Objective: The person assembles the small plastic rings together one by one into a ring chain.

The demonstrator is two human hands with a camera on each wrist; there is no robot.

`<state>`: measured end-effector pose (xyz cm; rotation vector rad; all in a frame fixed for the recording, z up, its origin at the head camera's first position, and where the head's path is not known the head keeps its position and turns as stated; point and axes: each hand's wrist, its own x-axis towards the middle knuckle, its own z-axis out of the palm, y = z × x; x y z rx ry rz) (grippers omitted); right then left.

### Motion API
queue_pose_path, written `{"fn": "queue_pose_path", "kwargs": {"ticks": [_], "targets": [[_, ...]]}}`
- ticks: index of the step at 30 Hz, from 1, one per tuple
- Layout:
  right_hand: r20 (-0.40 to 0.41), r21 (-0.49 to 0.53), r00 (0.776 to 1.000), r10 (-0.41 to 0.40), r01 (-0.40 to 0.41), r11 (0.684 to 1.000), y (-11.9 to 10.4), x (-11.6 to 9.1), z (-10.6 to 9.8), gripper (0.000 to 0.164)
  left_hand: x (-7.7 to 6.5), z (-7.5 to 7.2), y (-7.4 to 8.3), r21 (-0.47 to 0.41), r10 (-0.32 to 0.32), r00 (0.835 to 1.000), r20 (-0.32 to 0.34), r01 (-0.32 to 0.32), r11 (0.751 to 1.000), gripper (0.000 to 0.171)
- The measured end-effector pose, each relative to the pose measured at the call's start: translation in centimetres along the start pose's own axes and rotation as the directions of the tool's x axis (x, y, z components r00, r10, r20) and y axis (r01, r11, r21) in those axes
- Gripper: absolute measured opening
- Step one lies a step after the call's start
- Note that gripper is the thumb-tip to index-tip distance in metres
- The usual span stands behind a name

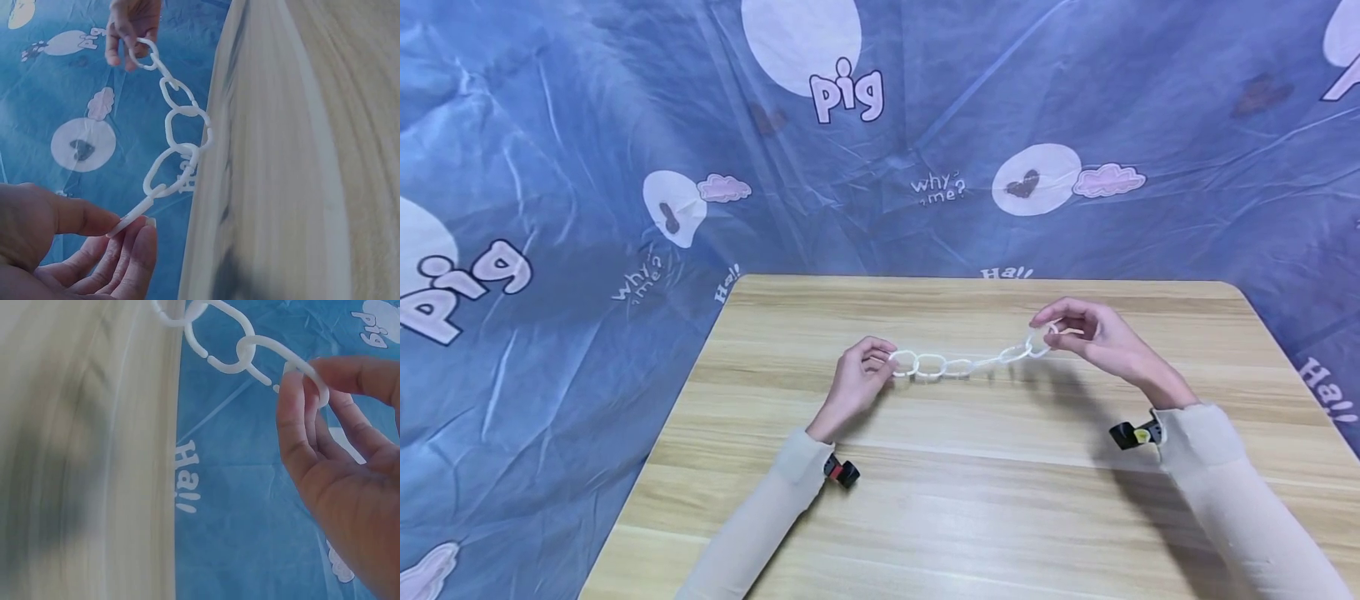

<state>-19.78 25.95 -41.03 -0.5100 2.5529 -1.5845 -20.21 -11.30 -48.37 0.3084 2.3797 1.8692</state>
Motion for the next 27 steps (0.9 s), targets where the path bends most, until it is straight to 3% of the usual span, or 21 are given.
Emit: {"fn": "queue_pose_path", "kwargs": {"ticks": [8,13,18,27], "targets": [[-0.067,-0.030,0.991,0.115,-0.117,0.993,1.2,-0.2,-0.2,0.040,0.6,-1.1,0.2,0.000,0.008,0.998,-0.058,-0.008,1.000,0.023],[-0.091,-0.036,0.979,0.185,-0.189,0.981,2.1,-0.1,-0.2,0.043,1.1,-1.8,0.0,-0.008,-0.021,0.998,-0.065,0.021,1.000,0.026],[-0.089,-0.038,0.979,0.184,-0.188,0.981,3.1,0.1,-0.2,0.042,1.6,-2.2,-0.3,-0.006,-0.037,0.998,-0.047,0.037,0.999,0.031],[-0.087,-0.007,0.975,0.205,-0.207,0.978,4.6,0.8,0.1,0.038,2.7,-2.6,-0.8,0.009,-0.004,0.997,-0.077,0.005,1.000,0.022]]}}
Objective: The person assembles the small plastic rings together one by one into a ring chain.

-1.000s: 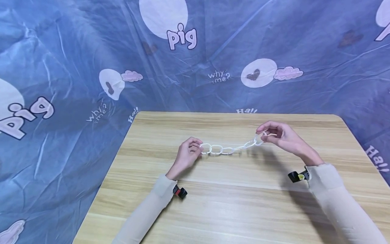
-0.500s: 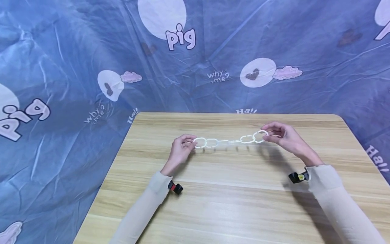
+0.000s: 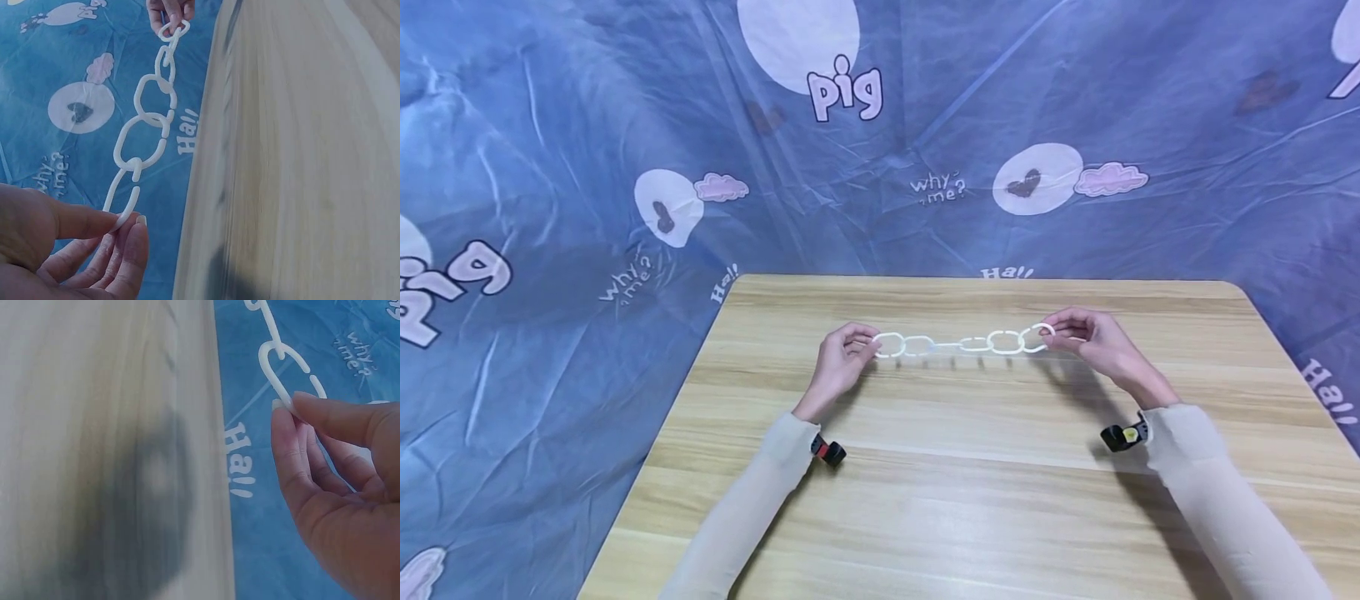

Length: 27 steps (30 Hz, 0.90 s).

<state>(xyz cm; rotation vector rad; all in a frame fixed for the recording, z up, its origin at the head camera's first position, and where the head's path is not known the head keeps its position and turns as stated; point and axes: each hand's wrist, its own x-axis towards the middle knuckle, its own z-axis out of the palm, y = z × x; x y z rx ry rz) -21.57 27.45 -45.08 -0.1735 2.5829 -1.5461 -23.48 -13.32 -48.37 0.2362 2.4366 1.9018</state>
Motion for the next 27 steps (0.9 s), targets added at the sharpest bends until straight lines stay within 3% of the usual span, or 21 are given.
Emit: {"fn": "queue_pose_path", "kwargs": {"ticks": [5,7,12,14,21,27], "targets": [[0.020,0.012,1.000,0.006,-0.006,1.000,1.0,0.8,-0.1,0.038,0.9,0.0,0.0,0.021,0.009,1.000,0.008,-0.009,1.000,0.023],[0.035,0.014,0.999,0.021,-0.021,1.000,1.5,1.1,-0.1,0.038,0.9,0.0,0.8,0.020,0.005,1.000,0.028,-0.005,1.000,0.024],[0.075,0.017,0.993,0.087,-0.089,0.996,2.3,1.7,-0.2,0.040,1.8,0.2,0.2,0.028,-0.005,0.999,0.033,0.004,1.000,0.024],[0.079,0.016,0.992,0.102,-0.103,0.995,2.6,2.0,-0.2,0.041,2.4,0.4,-0.8,0.044,-0.008,1.000,0.017,0.007,0.999,0.022],[0.081,0.007,0.995,0.066,-0.067,0.998,3.7,3.2,0.2,0.038,3.1,0.8,-1.4,0.025,-0.077,0.997,-0.007,0.077,0.997,0.018],[0.100,0.004,0.990,0.098,-0.099,0.995,3.9,3.7,0.3,0.037,3.6,1.0,-2.0,0.059,-0.119,0.993,-0.013,0.119,0.991,0.019]]}}
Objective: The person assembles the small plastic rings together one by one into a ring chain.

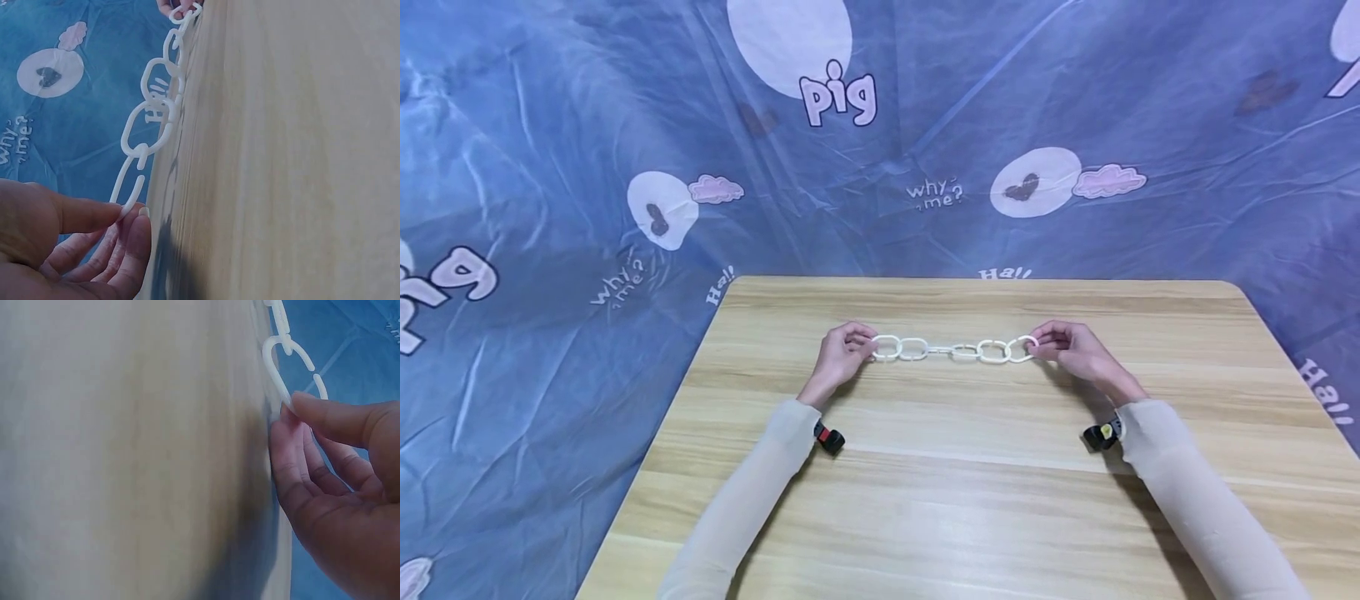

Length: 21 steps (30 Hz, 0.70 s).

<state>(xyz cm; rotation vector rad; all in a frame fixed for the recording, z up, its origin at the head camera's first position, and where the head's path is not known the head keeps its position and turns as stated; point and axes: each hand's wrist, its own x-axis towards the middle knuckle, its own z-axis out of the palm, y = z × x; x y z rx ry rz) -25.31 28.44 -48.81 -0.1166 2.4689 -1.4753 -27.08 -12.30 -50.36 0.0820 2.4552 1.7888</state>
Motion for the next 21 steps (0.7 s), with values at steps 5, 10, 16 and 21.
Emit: {"fn": "queue_pose_path", "kwargs": {"ticks": [5,10,16,21], "targets": [[-0.004,-0.032,0.999,0.038,-0.038,0.999,-0.1,-0.1,0.3,0.037,0.3,0.0,-0.3,0.017,-0.006,1.000,0.012,0.006,1.000,0.020],[-0.020,-0.075,0.998,0.062,-0.063,0.995,0.0,0.2,0.6,0.036,0.5,-0.2,-0.4,0.051,-0.009,1.000,0.000,0.009,0.999,0.016],[-0.033,-0.073,0.999,0.043,-0.045,0.996,0.1,0.4,1.1,0.036,0.8,-0.2,-0.5,0.065,-0.019,1.000,0.002,0.018,0.998,0.016],[-0.041,-0.080,0.999,0.031,-0.034,0.996,-0.1,0.3,1.6,0.036,1.0,0.0,-0.6,0.083,-0.025,1.000,0.014,0.024,0.996,0.018]]}}
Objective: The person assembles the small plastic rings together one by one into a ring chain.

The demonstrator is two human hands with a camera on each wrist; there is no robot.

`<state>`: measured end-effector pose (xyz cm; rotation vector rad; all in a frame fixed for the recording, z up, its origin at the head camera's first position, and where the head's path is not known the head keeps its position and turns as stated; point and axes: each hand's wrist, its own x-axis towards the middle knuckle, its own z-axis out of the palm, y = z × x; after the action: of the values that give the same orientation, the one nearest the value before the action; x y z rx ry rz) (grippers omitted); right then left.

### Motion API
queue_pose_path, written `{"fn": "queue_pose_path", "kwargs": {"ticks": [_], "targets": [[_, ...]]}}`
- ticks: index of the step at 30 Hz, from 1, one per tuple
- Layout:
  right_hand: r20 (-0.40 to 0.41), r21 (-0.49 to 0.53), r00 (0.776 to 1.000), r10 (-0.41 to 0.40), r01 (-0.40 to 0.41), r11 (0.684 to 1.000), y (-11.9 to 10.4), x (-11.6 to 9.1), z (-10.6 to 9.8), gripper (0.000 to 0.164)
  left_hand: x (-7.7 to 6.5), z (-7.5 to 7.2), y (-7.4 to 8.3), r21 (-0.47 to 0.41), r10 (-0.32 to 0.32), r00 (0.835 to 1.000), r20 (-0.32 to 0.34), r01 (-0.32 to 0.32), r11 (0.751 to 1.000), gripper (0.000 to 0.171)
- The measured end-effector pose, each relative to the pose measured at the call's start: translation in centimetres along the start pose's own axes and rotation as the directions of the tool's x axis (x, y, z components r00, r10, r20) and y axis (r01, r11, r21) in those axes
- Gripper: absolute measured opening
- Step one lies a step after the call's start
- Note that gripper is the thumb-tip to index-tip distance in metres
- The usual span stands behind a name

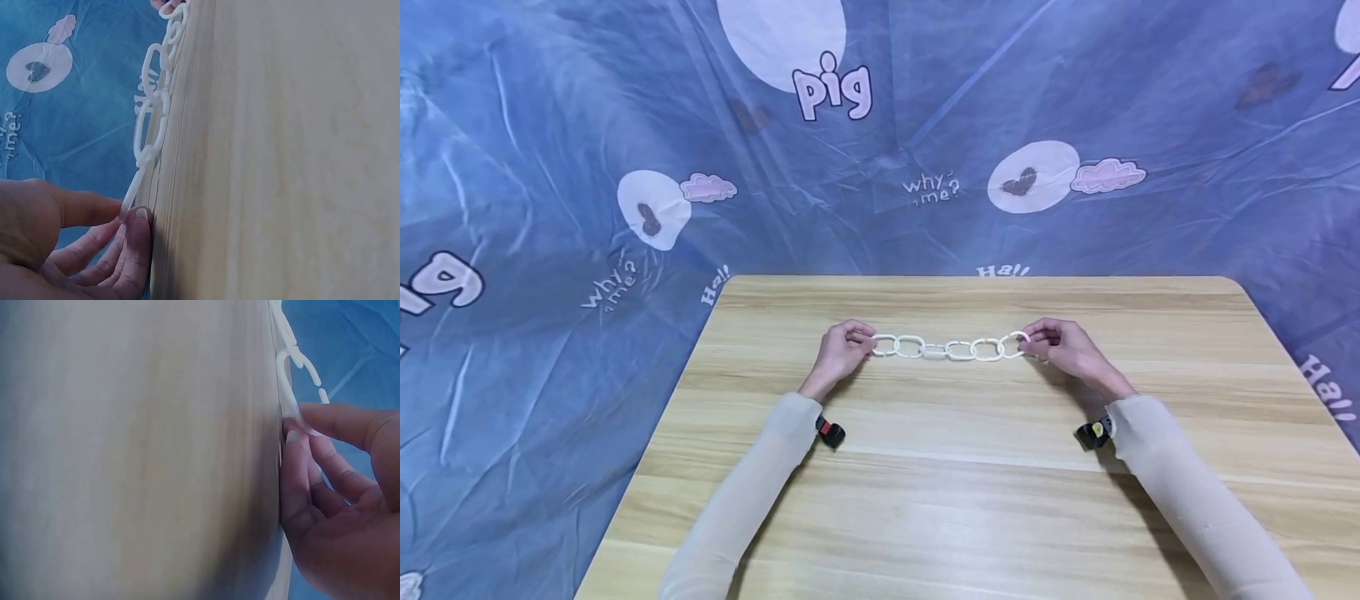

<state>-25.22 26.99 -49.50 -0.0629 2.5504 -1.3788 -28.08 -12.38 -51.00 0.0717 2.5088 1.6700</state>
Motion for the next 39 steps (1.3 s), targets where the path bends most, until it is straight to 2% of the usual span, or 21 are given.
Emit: {"fn": "queue_pose_path", "kwargs": {"ticks": [7,13,21,26,32,39], "targets": [[-0.003,-0.023,1.000,-0.004,0.004,1.000,-0.2,0.0,0.3,0.033,-0.1,0.3,0.4,0.038,-0.001,1.000,0.021,0.000,0.999,0.019],[-0.001,-0.050,1.000,-0.026,0.026,0.998,-0.4,-0.1,0.4,0.030,0.0,0.2,0.4,0.057,0.004,1.000,0.007,-0.005,0.998,0.016],[0.018,-0.068,1.000,-0.001,0.002,0.998,-0.5,-0.5,-0.3,0.033,-0.3,-0.1,0.0,0.055,-0.013,1.000,-0.011,0.014,0.998,0.018],[0.022,-0.086,1.000,-0.003,0.005,0.996,-0.3,-0.8,-0.6,0.034,-0.6,-0.3,0.0,0.094,-0.012,1.000,-0.008,0.013,0.995,0.018],[0.034,-0.111,0.999,-0.032,0.036,0.993,-0.5,-1.7,-0.6,0.029,-1.2,-0.6,0.4,0.155,0.051,0.999,0.014,-0.053,0.987,0.022],[0.015,-0.240,0.987,-0.162,0.161,0.957,-0.9,-3.3,-0.1,0.025,-2.4,-1.1,1.0,0.219,0.127,0.992,0.019,-0.128,0.967,0.025]]}}
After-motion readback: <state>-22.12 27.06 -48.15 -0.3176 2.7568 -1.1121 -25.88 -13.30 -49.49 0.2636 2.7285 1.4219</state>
